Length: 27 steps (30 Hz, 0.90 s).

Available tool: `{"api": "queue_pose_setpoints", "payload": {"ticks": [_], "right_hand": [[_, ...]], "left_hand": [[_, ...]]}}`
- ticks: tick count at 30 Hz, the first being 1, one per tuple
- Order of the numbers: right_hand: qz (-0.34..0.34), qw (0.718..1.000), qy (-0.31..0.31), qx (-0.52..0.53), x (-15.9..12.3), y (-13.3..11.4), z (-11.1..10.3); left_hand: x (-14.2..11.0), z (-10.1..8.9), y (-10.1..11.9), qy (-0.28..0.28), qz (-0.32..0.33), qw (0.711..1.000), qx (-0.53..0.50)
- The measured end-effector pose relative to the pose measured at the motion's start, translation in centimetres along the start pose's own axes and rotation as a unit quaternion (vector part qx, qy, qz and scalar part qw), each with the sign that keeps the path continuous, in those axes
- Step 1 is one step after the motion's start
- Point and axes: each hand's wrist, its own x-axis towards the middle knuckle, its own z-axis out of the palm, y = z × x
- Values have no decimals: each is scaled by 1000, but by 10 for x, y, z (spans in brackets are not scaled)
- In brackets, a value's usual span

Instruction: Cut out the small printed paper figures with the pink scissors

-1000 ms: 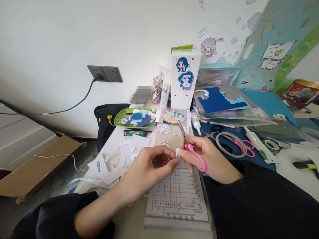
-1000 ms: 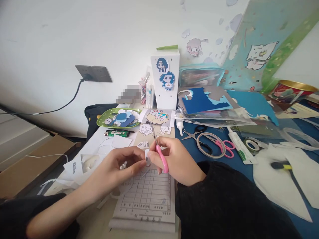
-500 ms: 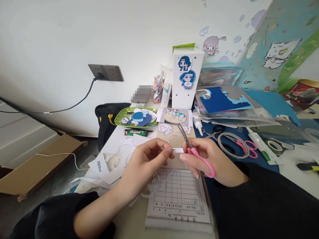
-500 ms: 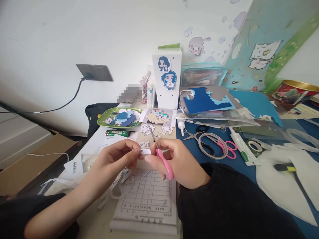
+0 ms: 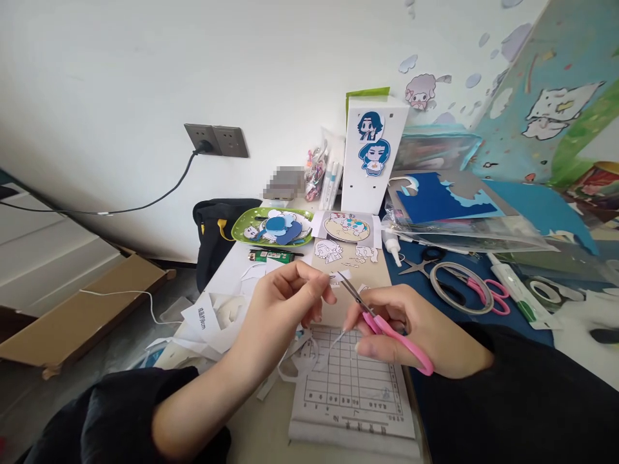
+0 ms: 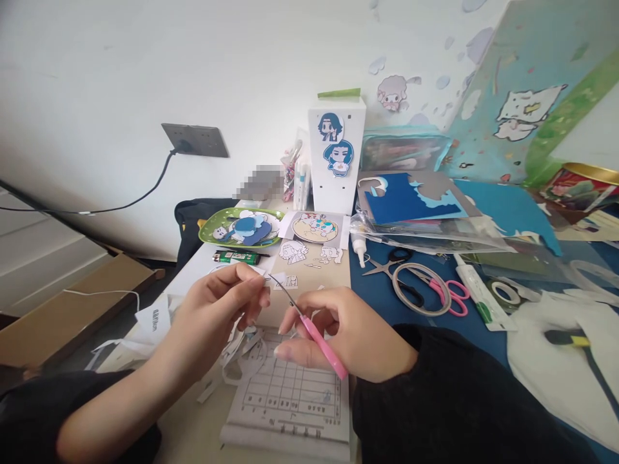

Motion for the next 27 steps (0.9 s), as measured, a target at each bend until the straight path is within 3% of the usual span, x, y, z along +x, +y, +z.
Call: {"api": "queue_pose_setpoints", "payload": {"ticks": [27], "right_hand": [[7,999,24,-24,-1,0,5]], "left_hand": [[-2,0,2,-54,-4,998,-8]]}}
